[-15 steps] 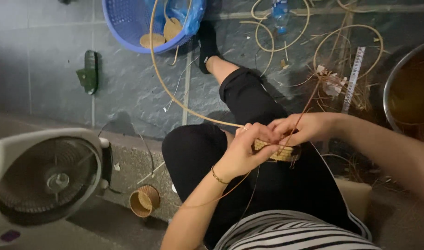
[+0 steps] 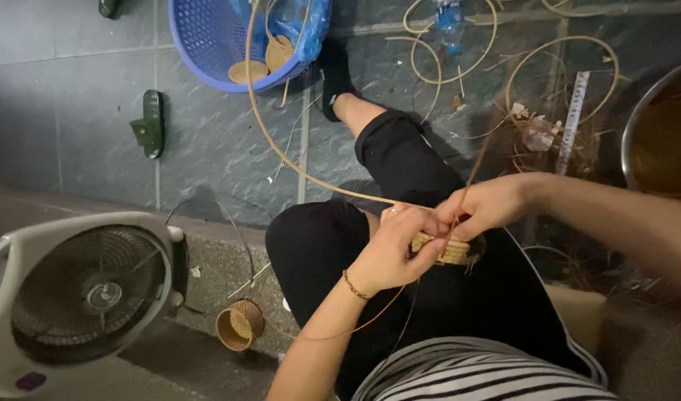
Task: The recorder is weaving and trimming a small rattan basket by hand.
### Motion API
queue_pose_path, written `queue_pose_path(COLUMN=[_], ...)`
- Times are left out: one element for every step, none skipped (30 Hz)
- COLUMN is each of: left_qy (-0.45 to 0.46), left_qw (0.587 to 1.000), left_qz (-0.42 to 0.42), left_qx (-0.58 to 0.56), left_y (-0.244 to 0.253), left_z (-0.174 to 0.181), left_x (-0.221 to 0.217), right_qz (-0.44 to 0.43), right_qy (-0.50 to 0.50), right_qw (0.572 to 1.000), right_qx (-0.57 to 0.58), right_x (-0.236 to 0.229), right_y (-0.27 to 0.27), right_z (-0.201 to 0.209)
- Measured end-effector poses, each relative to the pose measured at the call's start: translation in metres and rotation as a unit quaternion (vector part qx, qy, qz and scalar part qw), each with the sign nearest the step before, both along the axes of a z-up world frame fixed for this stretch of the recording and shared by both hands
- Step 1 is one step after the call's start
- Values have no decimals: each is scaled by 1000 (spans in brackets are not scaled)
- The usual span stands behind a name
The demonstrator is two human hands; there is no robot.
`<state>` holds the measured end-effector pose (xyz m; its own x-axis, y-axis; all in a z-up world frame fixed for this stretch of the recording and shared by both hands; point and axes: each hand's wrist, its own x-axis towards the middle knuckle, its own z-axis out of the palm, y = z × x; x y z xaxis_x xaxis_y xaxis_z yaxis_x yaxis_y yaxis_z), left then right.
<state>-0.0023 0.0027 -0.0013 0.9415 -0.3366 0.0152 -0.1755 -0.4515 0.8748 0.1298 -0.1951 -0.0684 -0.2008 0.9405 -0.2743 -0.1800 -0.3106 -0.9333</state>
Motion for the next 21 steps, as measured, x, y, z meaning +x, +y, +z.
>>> queue_pose_path(left_qy=[-26,-25,-10,5,3,-6,-15,-18,38,93,98,69,31,29,31,34,32,10,-11,-13,-5], left_qw=[999,999,1000,1000,1000,999,997,997,997,994,993,996,998,998,998,997,997,998,998,998,997], left_qz=[-11,-11,-9,-7,-7,-17,-24,-22,-37,-54,-51,-52,-53,-52,-57,-63,-63,-54,-45,-47,-41], left_qx=[-20,-19,-6,6,3,40,73,69,51,32,31,21,13,13,9,5,6,24,41,41,64], left_y=[2,4,4,4,3,3,2,3,5,7,7,7,7,7,6,6,5,4,3,2,-2], left_z=[-1,-2,-3,-4,-4,-4,-5,-7,-10,-13,-10,-6,-3,-7,-11,-14,-13,-12,-11,-8,-6], left_x=[0,1,1,1,3,5,7,11,11,11,12,13,19,18,17,16,15,15,16,18,19], right_qz=[8,8,-17,-42,-41,-128,-210,-206,-260,-313,-311,-342,-374,-372,-387,-402,-402,-386,-369,-370,-417], right_qy=[-46,-45,-229,-404,-406,-499,-583,-585,-546,-504,-500,-502,-509,-510,-540,-569,-570,-601,-631,-632,-567], right_qw=[999,999,972,907,906,847,770,769,782,790,794,776,753,752,727,700,699,671,640,638,660], right_qx=[-16,-14,48,111,109,133,152,150,153,154,153,169,188,190,173,156,157,199,239,238,263], right_x=[2,2,1,-1,0,0,2,-10,-25,-39,-54,-68,-79,-81,-85,-88,-86,-83,-80,-89,-97], right_y=[3,4,2,0,-11,-21,-33,-37,-41,-44,-40,-37,-33,-30,-28,-25,-24,-22,-21,-37,-56], right_z=[7,21,37,53,51,51,50,56,61,66,65,65,65,65,65,65,69,73,78,56,35])
